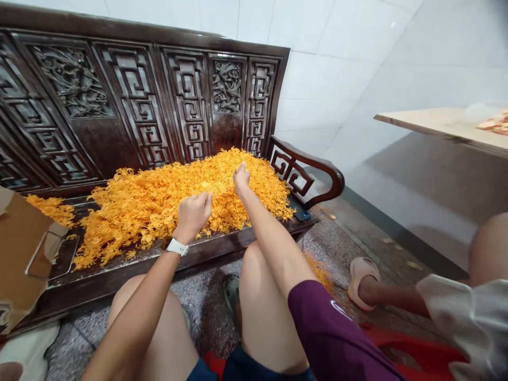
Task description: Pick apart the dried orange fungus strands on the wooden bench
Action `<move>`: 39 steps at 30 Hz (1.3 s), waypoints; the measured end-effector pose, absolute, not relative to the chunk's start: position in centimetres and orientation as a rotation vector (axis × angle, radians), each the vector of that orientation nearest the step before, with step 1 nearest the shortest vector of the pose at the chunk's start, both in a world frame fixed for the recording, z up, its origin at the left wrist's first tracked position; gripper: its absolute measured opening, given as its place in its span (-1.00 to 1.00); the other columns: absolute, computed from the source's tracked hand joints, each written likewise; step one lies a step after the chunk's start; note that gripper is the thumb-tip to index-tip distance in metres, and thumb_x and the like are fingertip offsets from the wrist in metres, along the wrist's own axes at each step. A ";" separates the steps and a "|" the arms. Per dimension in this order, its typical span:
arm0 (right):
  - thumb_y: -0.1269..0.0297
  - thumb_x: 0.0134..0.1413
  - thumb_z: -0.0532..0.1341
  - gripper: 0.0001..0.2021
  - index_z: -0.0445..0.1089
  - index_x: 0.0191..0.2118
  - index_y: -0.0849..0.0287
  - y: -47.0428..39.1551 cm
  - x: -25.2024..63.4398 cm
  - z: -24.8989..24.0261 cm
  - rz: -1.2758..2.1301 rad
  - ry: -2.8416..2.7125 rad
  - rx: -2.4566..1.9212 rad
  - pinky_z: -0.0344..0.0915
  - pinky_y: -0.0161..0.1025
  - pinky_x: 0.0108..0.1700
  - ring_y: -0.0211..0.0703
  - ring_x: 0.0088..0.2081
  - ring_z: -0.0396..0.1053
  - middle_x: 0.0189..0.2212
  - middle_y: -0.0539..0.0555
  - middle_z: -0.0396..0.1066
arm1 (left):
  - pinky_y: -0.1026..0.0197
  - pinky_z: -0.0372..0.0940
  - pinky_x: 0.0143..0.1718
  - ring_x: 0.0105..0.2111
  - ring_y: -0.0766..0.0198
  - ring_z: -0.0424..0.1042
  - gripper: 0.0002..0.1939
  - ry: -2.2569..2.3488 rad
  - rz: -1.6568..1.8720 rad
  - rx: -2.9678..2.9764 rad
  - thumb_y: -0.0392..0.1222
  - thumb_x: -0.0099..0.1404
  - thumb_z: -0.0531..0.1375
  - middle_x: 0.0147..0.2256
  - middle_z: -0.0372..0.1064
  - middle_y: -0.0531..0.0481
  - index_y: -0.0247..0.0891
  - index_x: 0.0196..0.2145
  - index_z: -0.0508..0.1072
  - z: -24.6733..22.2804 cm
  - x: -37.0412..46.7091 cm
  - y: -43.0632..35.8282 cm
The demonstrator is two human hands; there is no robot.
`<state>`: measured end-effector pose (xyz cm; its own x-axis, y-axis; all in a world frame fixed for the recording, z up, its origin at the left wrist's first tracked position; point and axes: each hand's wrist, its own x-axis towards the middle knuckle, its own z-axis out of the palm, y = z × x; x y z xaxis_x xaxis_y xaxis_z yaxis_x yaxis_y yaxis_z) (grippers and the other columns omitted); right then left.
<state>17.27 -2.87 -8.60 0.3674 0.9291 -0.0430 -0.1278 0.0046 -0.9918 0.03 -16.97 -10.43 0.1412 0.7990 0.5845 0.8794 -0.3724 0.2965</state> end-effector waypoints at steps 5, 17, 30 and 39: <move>-0.18 0.47 -0.18 -0.50 -0.14 -0.46 0.00 -4.3 15.6 -7.9 1.023 -0.723 -1.275 -0.03 -0.34 -0.57 -0.25 -0.61 -0.11 -0.69 -0.17 -0.17 | 0.12 -0.20 -0.43 -0.59 0.21 0.11 -0.57 -1.705 -1.160 -2.229 0.03 0.55 0.02 -0.59 0.22 -0.03 -0.16 -0.47 0.23 -7.8 -0.6 -17.6; 0.16 0.20 0.38 -0.46 0.12 -0.68 0.10 -8.0 16.0 -10.3 0.978 -1.396 -1.487 0.06 -0.29 -0.41 -0.26 -0.56 0.08 -0.74 -0.09 0.04 | 0.18 -0.19 -0.37 -0.52 0.40 -0.06 -0.50 -1.732 -1.589 -1.684 -0.09 0.52 0.15 -0.59 -0.03 0.12 -0.24 -0.56 0.13 4.9 -14.5 -18.1; -0.27 0.40 -0.08 -0.33 0.37 0.25 0.14 -5.6 18.9 -8.1 0.785 -1.393 -1.475 0.26 0.01 0.31 0.07 0.30 0.32 0.29 0.28 0.38 | 0.17 -0.21 -0.48 -0.58 0.36 -0.11 -0.56 -1.508 -1.873 -2.549 -0.09 0.34 0.26 -0.62 -0.09 0.09 -0.24 -0.64 0.29 -1.0 -4.4 -9.4; -0.03 -0.10 0.55 -0.52 0.43 -0.14 0.06 -9.4 17.7 -7.4 1.513 -1.221 -0.800 0.53 -0.06 -0.10 -0.10 -0.23 0.54 -0.11 0.13 0.56 | 0.21 -0.06 -0.56 -0.64 0.32 0.09 -0.58 -1.518 -1.393 -3.100 -0.07 0.33 0.27 -0.66 0.19 0.03 -0.22 -0.65 0.37 -5.5 -1.8 -4.9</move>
<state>17.71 -9.35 -7.42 -0.2888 0.9533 0.0881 -0.2875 0.0014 -0.9578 -1.80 -4.91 -5.52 0.4376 0.8288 0.3488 0.4183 -0.5310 0.7369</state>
